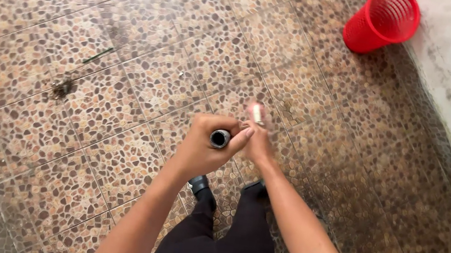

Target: The person is assembling a broom by screwing a handle into a broom head.

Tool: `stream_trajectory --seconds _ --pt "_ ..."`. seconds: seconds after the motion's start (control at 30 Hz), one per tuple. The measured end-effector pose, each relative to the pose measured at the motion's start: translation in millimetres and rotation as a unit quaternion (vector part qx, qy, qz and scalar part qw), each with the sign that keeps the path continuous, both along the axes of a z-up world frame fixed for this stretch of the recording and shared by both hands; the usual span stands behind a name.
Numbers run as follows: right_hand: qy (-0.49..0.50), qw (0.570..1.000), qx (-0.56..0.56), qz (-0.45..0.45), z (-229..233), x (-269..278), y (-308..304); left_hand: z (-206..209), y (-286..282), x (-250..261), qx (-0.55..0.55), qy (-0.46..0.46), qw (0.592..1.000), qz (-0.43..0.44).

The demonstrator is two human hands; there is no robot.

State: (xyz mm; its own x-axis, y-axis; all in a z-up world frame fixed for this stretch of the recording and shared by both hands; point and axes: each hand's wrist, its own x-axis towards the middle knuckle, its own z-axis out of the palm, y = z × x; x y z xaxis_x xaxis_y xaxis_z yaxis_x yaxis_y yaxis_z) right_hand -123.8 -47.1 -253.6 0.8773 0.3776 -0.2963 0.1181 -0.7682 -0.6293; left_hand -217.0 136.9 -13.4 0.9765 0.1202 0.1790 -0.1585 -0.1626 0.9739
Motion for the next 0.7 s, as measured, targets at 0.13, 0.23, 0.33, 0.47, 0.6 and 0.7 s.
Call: stream_trajectory --seconds 0.13,0.23,0.33,0.47,0.6,0.7 --pt "-0.066 0.996 -0.056 -0.037 -17.6 4.3 -60.4 -16.2 -31.6 13.9 0.001 0.018 0.999 -0.027" --pt "-0.097 0.991 -0.063 -0.061 -42.7 6.7 -116.5 -28.3 -65.7 22.1 -0.021 0.027 0.997 -0.063" --pt "-0.076 0.993 -0.013 -0.085 -56.9 4.3 -164.6 -43.2 -102.5 28.7 -0.052 0.087 0.987 -0.121" --pt "-0.12 0.989 -0.026 -0.08 -75.7 0.2 -214.1 -73.8 -149.5 34.2 -0.056 0.039 0.988 -0.138" --pt "-0.034 0.991 0.064 -0.108 -123.0 -17.6 -234.4 -62.2 -165.9 39.6 -0.021 0.111 0.981 -0.157" --pt "-0.026 0.984 0.134 -0.112 -115.7 -20.8 -205.6 -26.5 -157.5 45.2 -0.012 0.219 0.955 -0.199"
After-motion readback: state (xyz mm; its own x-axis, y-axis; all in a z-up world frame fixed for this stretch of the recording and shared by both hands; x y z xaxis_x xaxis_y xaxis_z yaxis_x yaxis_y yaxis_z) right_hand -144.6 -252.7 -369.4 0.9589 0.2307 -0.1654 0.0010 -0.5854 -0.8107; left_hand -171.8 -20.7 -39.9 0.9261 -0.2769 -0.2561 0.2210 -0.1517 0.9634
